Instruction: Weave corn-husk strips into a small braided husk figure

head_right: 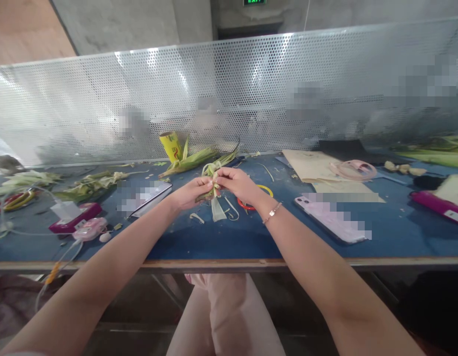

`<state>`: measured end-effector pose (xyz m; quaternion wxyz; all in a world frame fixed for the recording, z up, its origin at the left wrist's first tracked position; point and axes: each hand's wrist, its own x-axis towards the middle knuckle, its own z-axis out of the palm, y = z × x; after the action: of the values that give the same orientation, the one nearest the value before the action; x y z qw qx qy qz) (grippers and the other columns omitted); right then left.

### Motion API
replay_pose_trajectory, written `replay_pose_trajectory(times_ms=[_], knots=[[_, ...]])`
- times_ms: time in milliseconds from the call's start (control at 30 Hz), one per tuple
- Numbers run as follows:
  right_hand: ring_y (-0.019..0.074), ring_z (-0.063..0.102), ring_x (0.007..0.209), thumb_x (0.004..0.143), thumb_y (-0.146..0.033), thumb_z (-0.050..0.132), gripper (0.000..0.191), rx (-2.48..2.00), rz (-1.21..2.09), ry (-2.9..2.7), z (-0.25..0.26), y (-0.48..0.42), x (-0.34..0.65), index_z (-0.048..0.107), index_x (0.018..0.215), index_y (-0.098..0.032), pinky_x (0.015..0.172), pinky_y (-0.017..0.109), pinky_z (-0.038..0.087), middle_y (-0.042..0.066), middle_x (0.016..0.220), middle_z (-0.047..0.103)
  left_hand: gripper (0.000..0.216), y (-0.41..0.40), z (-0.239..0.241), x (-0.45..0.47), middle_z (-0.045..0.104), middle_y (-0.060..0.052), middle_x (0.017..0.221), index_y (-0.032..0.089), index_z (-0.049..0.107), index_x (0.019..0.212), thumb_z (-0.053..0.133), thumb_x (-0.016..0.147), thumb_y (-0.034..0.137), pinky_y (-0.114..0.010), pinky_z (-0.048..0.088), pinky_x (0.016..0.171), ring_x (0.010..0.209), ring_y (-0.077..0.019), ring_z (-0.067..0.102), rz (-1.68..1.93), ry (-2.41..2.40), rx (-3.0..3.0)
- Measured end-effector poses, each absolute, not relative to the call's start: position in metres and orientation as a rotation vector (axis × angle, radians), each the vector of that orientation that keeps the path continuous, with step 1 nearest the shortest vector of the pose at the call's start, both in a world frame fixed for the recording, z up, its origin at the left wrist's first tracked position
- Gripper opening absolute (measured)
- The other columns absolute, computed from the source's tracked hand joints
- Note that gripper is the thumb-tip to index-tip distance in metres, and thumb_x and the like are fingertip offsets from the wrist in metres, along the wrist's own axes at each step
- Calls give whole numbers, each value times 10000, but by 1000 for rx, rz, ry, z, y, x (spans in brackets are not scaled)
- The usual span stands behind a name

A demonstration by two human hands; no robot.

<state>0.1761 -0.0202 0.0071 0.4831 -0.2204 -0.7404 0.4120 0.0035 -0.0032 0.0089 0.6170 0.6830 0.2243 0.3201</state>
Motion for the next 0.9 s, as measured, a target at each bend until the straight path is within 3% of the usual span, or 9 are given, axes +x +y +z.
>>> replay_pose_trajectory(times_ms=[167, 267, 633, 700, 800, 900], knots=[[126, 500, 741, 798, -241, 553, 112, -696, 560, -1988, 17, -22, 185, 589, 709, -183, 740, 289, 385, -6, 754, 525, 296, -5, 18, 3, 661, -47, 747, 116, 637, 789, 716, 678, 379, -215, 390, 611, 664, -91, 561, 718, 521, 1792], [135, 491, 785, 795, -231, 556, 120, -710, 493, -2010, 20, -22, 188, 610, 695, -193, 771, 297, 376, 2, 785, 512, 277, -8, 16, 7, 657, -36, 719, 109, 649, 754, 736, 655, 353, -228, 405, 664, 669, -88, 568, 830, 523, 1748], [96, 428, 561, 778, -428, 598, 272, -567, 1068, -1649, 1, -13, 171, 488, 696, -193, 583, 261, 403, -43, 618, 434, 311, -12, 7, 18, 651, -16, 640, 111, 655, 719, 798, 560, 337, -224, 464, 615, 575, -81, 593, 996, 508, 1369], [118, 500, 644, 796, -438, 565, 255, -628, 945, -1740, 5, -12, 178, 525, 744, -191, 644, 278, 433, -12, 702, 500, 278, -10, 7, 16, 638, -4, 614, 118, 642, 700, 800, 556, 295, -224, 463, 607, 564, -82, 591, 1003, 496, 1373], [165, 544, 858, 843, -398, 483, 240, -954, 436, -1912, 10, -5, 200, 603, 888, -194, 780, 314, 432, 56, 950, 563, 242, -3, 6, 11, 627, 3, 593, 123, 618, 680, 787, 562, 249, -220, 455, 586, 549, -81, 582, 1042, 537, 1380], [195, 558, 806, 771, -386, 560, 260, -1550, 108, -1980, 8, 2, 224, 618, 876, -156, 748, 329, 430, 98, 919, 583, 229, 8, 7, 5, 616, 10, 571, 130, 593, 670, 768, 578, 246, -216, 446, 552, 526, -82, 570, 1151, 608, 1363]])
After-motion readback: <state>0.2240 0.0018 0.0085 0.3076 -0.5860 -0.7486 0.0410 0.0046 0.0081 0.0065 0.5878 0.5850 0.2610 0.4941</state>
